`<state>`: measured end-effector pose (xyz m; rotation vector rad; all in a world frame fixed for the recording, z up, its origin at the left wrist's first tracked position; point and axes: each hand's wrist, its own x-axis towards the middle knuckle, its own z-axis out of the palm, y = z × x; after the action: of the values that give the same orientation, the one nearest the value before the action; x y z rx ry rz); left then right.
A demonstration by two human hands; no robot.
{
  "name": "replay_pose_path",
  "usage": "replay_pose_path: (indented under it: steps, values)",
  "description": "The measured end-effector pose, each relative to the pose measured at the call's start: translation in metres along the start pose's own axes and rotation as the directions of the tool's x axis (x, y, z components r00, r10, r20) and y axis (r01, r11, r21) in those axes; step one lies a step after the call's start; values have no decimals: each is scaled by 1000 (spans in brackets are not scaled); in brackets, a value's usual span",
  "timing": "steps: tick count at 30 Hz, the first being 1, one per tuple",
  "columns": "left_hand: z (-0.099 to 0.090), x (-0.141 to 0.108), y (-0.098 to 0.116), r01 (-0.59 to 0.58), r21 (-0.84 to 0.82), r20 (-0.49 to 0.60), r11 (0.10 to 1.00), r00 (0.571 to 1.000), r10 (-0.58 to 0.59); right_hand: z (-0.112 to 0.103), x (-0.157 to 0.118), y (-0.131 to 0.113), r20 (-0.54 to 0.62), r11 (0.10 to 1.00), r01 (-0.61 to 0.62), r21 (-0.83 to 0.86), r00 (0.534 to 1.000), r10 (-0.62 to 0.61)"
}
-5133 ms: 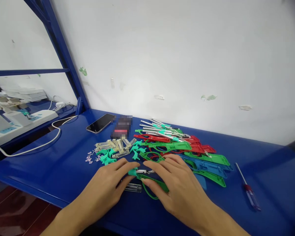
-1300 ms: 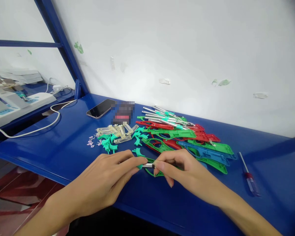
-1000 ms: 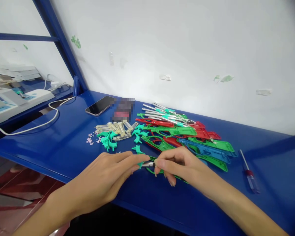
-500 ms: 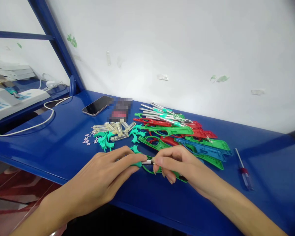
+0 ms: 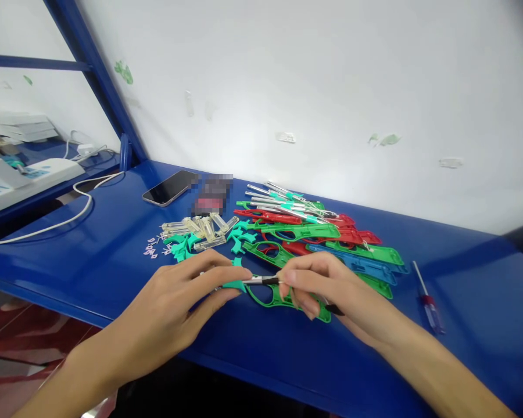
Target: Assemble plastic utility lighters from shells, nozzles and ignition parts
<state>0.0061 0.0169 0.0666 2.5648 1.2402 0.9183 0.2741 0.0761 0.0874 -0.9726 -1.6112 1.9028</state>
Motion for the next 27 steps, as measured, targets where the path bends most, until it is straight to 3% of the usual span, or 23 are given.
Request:
replay_pose_path:
  steps: [9,16,27]
  values:
    - [8,0,7,-10,38,14,999,1000,9,6,2,5,31,1000,-15,3,999,15]
    - [7,-4,5,-52,67,16,996,999,51,7,3,2,25,1000,-3,1,1000,3]
    - [5,-4,8,-25,104,13,994,1000,23,9,-1,2,20,1000,-8,-24,1000,8]
